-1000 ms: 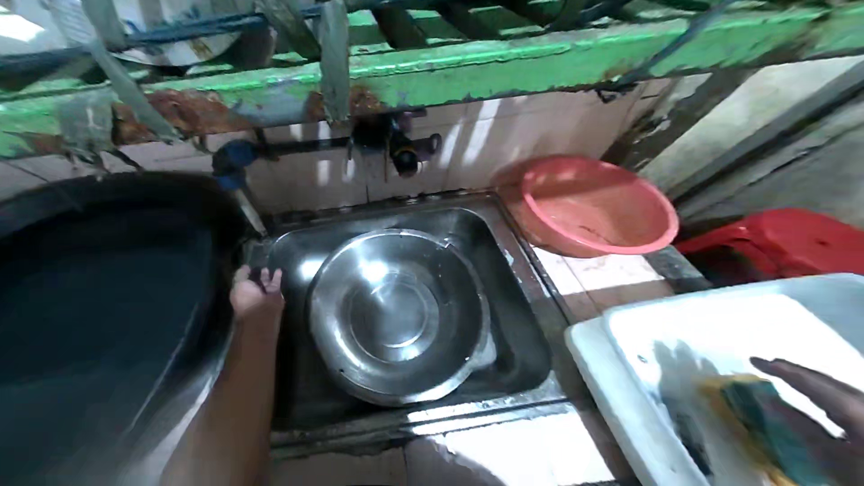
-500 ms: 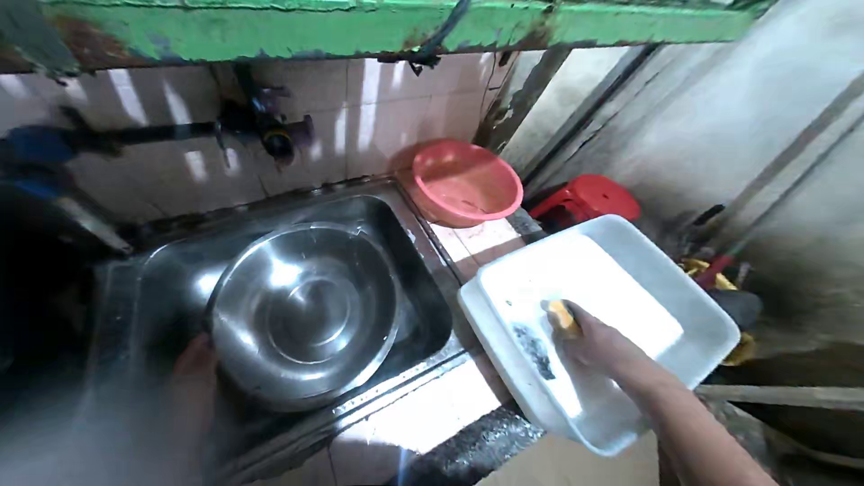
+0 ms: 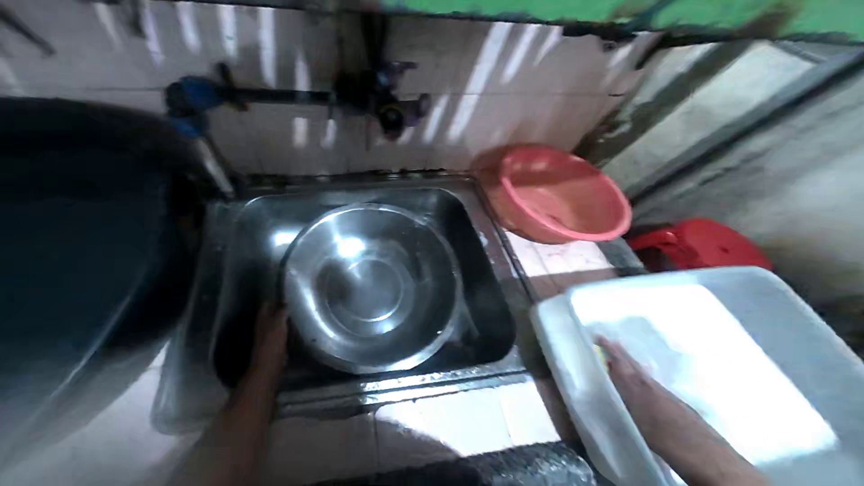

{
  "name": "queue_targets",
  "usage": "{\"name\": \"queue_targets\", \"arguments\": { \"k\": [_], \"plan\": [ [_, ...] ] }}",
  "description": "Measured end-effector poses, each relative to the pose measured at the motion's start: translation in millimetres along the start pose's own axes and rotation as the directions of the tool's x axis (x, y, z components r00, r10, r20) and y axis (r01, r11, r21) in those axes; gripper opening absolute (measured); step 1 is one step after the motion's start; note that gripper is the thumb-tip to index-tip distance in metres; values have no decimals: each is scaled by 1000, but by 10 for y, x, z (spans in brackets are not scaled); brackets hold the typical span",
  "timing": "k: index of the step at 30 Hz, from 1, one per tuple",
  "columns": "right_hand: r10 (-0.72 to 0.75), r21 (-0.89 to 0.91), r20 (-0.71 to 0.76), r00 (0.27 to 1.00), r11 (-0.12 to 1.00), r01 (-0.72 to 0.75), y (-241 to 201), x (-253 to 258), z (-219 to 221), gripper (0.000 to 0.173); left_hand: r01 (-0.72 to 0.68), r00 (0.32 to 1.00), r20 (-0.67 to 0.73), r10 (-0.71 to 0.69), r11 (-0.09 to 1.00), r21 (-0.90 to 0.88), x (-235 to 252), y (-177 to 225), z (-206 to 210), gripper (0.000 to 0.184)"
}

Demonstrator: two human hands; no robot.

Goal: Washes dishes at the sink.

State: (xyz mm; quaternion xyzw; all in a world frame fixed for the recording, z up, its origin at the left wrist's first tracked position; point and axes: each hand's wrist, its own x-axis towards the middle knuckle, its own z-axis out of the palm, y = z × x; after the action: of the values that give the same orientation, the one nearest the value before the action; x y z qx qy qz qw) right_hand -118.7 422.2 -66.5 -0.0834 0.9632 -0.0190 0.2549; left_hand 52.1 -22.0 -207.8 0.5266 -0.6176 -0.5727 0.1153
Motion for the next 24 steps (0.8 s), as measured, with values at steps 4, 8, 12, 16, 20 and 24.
{"name": "queue_targets", "arguments": {
  "k": [4, 8, 12, 16, 20, 24],
  "plan": [
    [119, 276, -71, 990, 957, -95, 412, 220, 20, 74, 247, 968, 80, -237, 958, -148, 24, 49, -20, 46],
    [138, 607, -221, 966, 795, 25, 370, 116, -332, 72, 351, 934, 131, -334, 924, -151, 68, 52, -13, 48],
    [-50, 692, -291, 956, 678, 246, -603, -255, -868, 69, 307, 944, 134, -301, 951, -34, 24, 124, -17, 56],
    [-345, 415, -349, 871, 776, 474, -1524, 190, -525, 59, 192, 976, 129, -176, 973, -129, -16, 136, -32, 56],
    [-481, 63, -13, 876, 874, 481, -2057, 1178, 325, 47, 158, 982, 125, -139, 975, -156, 14, 108, -26, 57],
    [-261, -246, 423, 868, 889, 387, -2323, 1341, 1113, 52, 143, 982, 145, -122, 978, -151, 44, 28, -21, 62]
  ]
}}
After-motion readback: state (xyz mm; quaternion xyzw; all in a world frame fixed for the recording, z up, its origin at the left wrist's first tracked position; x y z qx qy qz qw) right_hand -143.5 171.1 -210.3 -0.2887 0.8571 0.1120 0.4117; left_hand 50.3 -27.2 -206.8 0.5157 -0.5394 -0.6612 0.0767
